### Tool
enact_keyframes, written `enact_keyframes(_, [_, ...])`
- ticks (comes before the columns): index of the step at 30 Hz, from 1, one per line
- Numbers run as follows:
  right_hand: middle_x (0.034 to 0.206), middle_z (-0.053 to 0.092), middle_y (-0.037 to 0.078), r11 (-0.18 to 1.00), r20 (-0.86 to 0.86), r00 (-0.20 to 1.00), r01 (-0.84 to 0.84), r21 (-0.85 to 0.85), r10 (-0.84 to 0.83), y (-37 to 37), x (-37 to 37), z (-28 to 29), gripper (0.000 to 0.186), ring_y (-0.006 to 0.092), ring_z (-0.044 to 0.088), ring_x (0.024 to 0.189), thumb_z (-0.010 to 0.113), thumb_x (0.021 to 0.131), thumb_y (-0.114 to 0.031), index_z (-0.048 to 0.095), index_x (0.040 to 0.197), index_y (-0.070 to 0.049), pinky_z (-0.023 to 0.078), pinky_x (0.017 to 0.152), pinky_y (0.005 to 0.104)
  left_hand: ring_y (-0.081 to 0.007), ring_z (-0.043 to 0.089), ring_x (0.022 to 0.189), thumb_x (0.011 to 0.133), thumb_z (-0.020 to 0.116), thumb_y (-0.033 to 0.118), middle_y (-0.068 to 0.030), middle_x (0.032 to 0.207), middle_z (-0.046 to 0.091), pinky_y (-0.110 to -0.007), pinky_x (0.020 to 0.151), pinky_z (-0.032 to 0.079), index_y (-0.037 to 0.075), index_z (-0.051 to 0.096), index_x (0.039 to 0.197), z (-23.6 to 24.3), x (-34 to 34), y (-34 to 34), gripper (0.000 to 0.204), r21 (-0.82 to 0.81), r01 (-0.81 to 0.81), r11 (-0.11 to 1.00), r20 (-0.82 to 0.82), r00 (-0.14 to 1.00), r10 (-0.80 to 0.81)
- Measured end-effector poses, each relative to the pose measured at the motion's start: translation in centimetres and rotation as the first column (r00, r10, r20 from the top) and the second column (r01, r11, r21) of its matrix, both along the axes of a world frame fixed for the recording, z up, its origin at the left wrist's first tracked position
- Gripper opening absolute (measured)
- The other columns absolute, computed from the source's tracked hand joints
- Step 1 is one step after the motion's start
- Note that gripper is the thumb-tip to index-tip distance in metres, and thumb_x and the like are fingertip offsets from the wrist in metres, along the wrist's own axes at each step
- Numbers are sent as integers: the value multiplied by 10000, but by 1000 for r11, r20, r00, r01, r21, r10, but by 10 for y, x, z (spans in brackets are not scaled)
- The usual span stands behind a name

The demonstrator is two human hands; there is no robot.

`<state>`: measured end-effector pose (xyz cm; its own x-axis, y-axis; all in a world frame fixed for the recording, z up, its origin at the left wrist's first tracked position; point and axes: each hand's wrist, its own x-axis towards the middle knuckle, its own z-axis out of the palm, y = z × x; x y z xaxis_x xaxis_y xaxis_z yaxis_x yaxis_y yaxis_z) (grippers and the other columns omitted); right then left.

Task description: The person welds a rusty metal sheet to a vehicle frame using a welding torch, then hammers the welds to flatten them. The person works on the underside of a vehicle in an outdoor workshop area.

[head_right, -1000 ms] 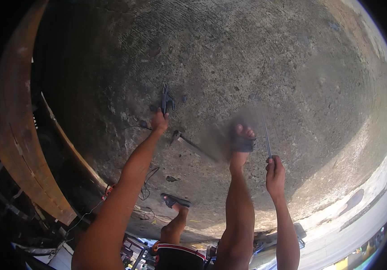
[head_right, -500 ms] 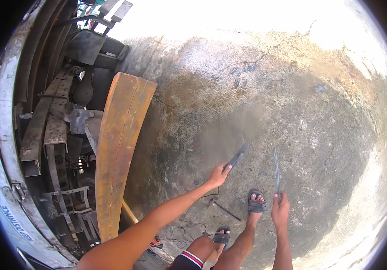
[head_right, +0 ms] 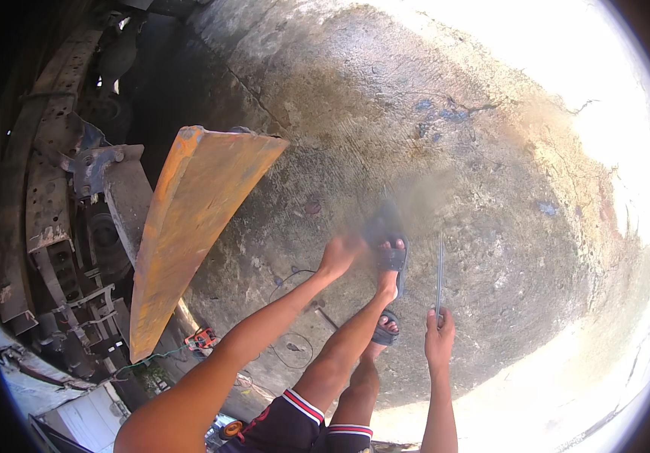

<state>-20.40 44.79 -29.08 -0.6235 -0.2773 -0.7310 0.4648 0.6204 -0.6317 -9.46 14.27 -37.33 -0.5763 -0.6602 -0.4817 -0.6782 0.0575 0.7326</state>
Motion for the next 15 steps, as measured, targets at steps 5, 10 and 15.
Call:
enact_keyframes(5, [719, 562, 101, 967, -18, 968, -249, 46, 250, -98, -89, -27, 323, 162, 505, 636, 595, 985, -276, 589, 1057, 39, 407, 583, 353, -212, 616, 694, 896, 690, 348, -102, 761, 644, -368, 639, 469, -23, 683, 1036, -22, -13, -26, 397, 18, -190, 982, 168, 968, 184])
enact_keyframes(10, [863, 643, 178, 885, -152, 874, -465, 20, 462, -186, -187, -37, 415, 238, 618, 791, 592, 977, -338, 595, 1130, 48, 478, 732, 371, -229, 616, 659, 890, 691, 352, -113, 723, 627, -387, 632, 470, -12, 672, 1064, -33, -55, -52, 404, 20, -361, 932, 222, 911, 348])
enact_keyframes(15, [822, 590, 106, 759, -224, 734, -650, 41, 641, -244, -271, -57, 403, 187, 551, 773, 607, 974, -343, 591, 1148, 20, 425, 713, 338, -209, 608, 648, 899, 687, 350, -82, 712, 618, -380, 619, 470, 0, 661, 1109, -47, -111, -66, 409, -32, -443, 896, 152, 884, 442])
